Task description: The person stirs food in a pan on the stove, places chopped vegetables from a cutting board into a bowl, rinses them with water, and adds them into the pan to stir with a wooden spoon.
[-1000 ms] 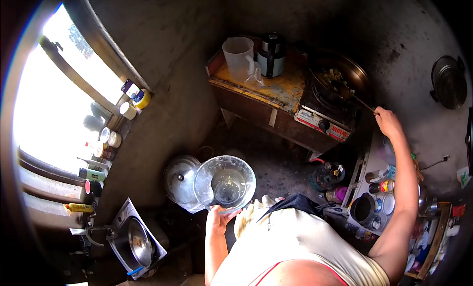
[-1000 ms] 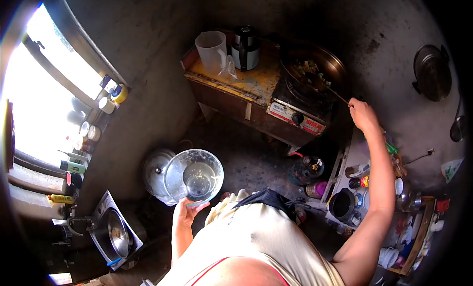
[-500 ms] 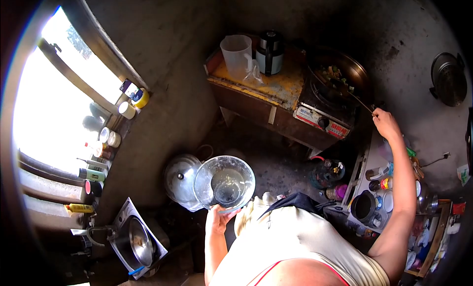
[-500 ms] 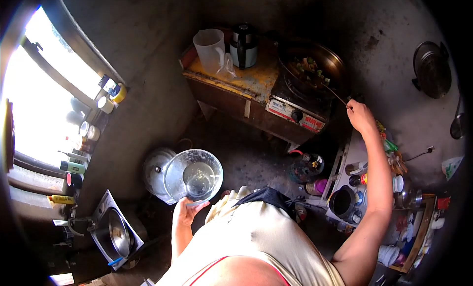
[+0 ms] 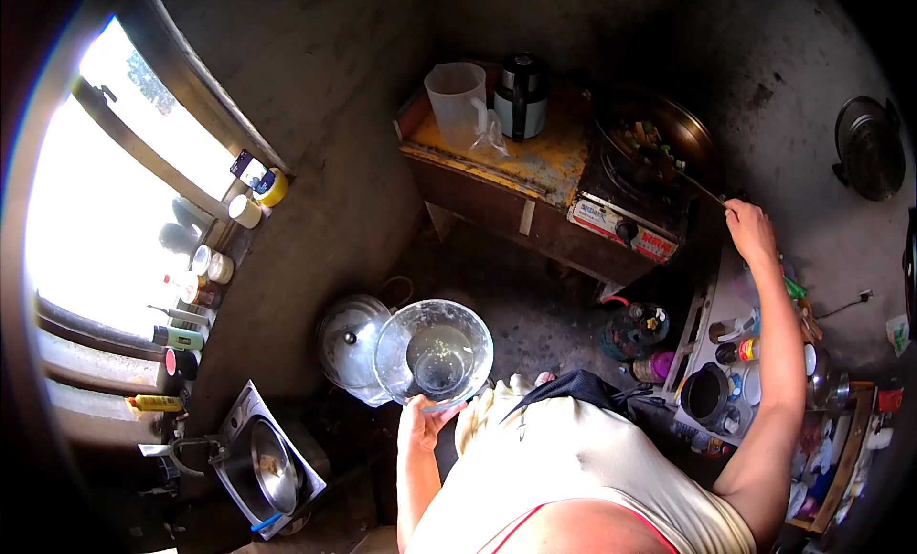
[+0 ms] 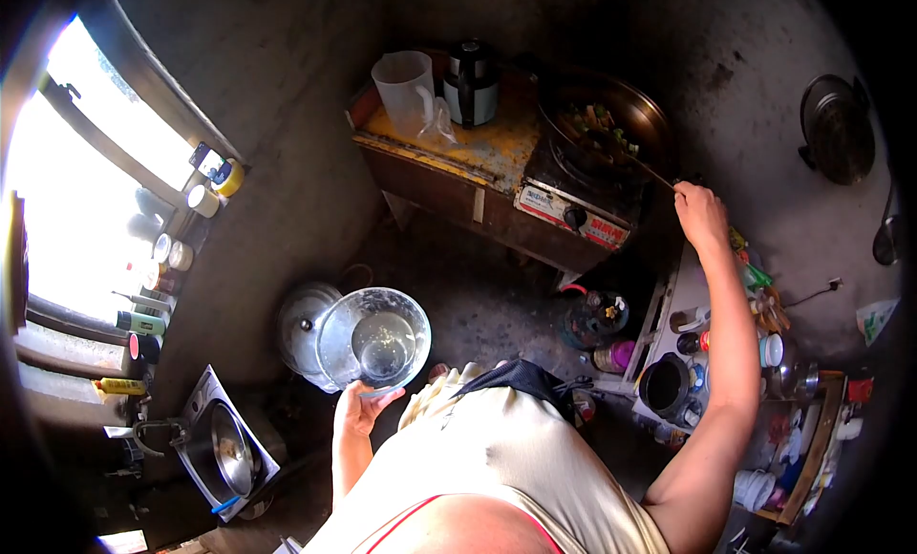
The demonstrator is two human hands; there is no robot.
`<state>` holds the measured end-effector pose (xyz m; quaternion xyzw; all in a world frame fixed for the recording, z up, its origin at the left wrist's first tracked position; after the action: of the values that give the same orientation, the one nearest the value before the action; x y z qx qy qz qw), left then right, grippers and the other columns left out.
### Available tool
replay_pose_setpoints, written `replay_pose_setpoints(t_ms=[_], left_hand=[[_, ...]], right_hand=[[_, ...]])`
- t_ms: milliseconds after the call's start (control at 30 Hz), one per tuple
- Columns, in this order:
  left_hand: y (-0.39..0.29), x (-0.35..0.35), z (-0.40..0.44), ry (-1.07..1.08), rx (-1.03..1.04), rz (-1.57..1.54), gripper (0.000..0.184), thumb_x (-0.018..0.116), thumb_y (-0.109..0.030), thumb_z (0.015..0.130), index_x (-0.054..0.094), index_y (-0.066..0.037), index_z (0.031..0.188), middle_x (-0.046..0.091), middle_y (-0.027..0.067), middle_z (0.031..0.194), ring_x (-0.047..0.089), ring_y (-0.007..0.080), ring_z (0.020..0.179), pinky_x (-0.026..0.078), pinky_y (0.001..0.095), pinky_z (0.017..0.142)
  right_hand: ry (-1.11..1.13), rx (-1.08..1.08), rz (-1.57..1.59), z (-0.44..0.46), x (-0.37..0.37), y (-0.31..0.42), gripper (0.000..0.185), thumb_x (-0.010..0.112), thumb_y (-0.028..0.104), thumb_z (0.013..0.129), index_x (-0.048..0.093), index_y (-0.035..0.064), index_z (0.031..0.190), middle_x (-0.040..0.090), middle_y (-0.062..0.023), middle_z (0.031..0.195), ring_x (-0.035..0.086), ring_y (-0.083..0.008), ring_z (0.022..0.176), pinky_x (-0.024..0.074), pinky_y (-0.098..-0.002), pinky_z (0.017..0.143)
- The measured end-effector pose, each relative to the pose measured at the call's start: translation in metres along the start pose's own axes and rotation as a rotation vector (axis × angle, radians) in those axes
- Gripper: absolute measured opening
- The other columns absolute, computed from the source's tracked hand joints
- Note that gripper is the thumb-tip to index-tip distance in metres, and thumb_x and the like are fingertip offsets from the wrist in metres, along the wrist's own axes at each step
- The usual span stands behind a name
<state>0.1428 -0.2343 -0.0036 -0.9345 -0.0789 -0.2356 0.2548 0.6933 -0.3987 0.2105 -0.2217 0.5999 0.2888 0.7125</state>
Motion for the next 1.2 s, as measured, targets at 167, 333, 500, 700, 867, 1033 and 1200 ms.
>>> replay_pose_setpoints(t_ms=[167, 333, 500, 700, 867, 1033, 1200], left_hand=[[-0.003, 0.005, -0.007, -0.003, 0.038, 0.022, 0.044, 0.04, -0.009, 0.076, 0.039, 0.018, 0.112, 0.058, 0.0295, 0.102, 0.063, 0.042, 0.085, 0.058, 0.0434, 0.076], [-0.004, 0.007, -0.004, -0.056, -0.005, 0.015, 0.046, 0.038, -0.003, 0.071, 0.036, 0.025, 0.107, 0.057, 0.0342, 0.097, 0.062, 0.0457, 0.084, 0.057, 0.0449, 0.077], [-0.006, 0.021, -0.01, -0.059, 0.024, 0.014, 0.047, 0.038, 0.0, 0.067, 0.036, 0.025, 0.107, 0.057, 0.0341, 0.094, 0.062, 0.0464, 0.083, 0.058, 0.0459, 0.076], [-0.003, 0.015, -0.006, -0.048, -0.022, -0.012, 0.055, 0.039, -0.002, 0.065, 0.034, 0.015, 0.118, 0.056, 0.0297, 0.105, 0.061, 0.0467, 0.087, 0.058, 0.0423, 0.078], [0.001, 0.017, -0.01, -0.074, -0.001, -0.055, 0.055, 0.038, -0.002, 0.067, 0.033, 0.016, 0.118, 0.056, 0.0304, 0.105, 0.061, 0.0469, 0.085, 0.058, 0.0418, 0.075], [0.003, 0.011, -0.009, -0.103, -0.005, -0.063, 0.055, 0.037, -0.002, 0.068, 0.031, 0.016, 0.12, 0.057, 0.0306, 0.104, 0.062, 0.0455, 0.083, 0.059, 0.0403, 0.073], [0.001, 0.016, -0.011, -0.069, 0.043, -0.07, 0.052, 0.039, 0.0, 0.065, 0.033, 0.023, 0.111, 0.056, 0.0328, 0.102, 0.061, 0.0453, 0.086, 0.058, 0.0484, 0.076]], right_hand=[[-0.116, -0.102, 0.026, -0.003, -0.039, -0.016, 0.02, 0.057, 0.021, 0.082, 0.068, 0.0117, 0.097, 0.065, -0.0127, 0.095, 0.061, -0.0325, 0.089, 0.0495, -0.0414, 0.075], [0.016, -0.129, 0.004, 0.0, -0.062, -0.026, 0.02, 0.059, 0.02, 0.08, 0.069, 0.0127, 0.096, 0.066, -0.0103, 0.095, 0.061, -0.0308, 0.089, 0.0497, -0.0401, 0.077], [-0.041, -0.052, -0.177, 0.026, 0.0, -0.013, 0.019, 0.054, 0.019, 0.083, 0.069, 0.0156, 0.094, 0.065, -0.0112, 0.094, 0.062, -0.0312, 0.086, 0.0507, -0.0431, 0.075], [-0.125, 0.109, -0.063, 0.045, 0.038, -0.008, 0.02, 0.053, 0.02, 0.084, 0.067, 0.0124, 0.097, 0.064, -0.0123, 0.096, 0.062, -0.0332, 0.087, 0.0501, -0.0437, 0.075], [-0.304, 0.164, 0.248, 0.043, 0.032, -0.031, 0.019, 0.051, 0.016, 0.085, 0.065, 0.0065, 0.092, 0.062, -0.0184, 0.093, 0.058, -0.0382, 0.09, 0.0485, -0.0452, 0.076], [-0.181, 0.314, 0.044, 0.062, 0.062, -0.039, 0.019, 0.049, 0.014, 0.083, 0.065, 0.0052, 0.087, 0.063, -0.0196, 0.086, 0.06, -0.0389, 0.084, 0.0489, -0.0458, 0.071], [0.149, 0.497, 1.01, 0.085, 0.096, -0.03, 0.014, 0.062, 0.016, 0.081, 0.068, 0.004, 0.087, 0.049, 0.0004, 0.054, 0.045, -0.0085, 0.045, 0.0311, -0.0251, 0.038]])
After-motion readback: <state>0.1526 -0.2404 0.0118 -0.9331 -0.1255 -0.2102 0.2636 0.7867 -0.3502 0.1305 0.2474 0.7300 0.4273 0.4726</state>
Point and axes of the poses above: each hand's wrist, its own z-axis towards the middle knuckle, its own x-axis out of the palm, y = z × x, the point moved 2 cm from there along z, towards the middle knuckle
